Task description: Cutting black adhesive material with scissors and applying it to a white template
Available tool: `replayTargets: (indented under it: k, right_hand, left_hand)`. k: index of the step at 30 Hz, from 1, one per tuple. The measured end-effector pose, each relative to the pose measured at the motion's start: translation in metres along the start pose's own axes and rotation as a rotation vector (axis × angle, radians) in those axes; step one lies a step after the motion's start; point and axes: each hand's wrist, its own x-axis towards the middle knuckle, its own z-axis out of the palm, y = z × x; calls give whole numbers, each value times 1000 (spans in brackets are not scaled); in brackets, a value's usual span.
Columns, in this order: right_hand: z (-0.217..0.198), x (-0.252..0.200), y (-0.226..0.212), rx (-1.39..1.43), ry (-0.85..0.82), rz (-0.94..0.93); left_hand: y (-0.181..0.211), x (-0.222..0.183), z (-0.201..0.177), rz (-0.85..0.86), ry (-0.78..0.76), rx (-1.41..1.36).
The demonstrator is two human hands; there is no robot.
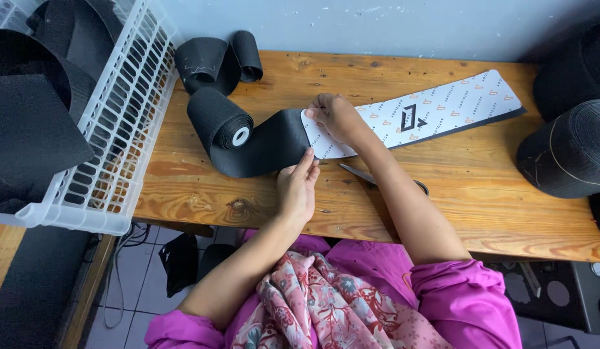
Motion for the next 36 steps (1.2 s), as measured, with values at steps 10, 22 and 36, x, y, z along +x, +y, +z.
replayTargets:
  k: [10,22,36]
  right_hand:
    - [0,7,8,-31,5,12]
    - [2,8,7,-104,30,-7]
    - [40,30,51,-334,23,-2]
  left_hand:
    - [1,-4,10,30,23,39]
    - [33,-20,0,-69,-7,4]
    - [93,-46,-24,99,-603,837]
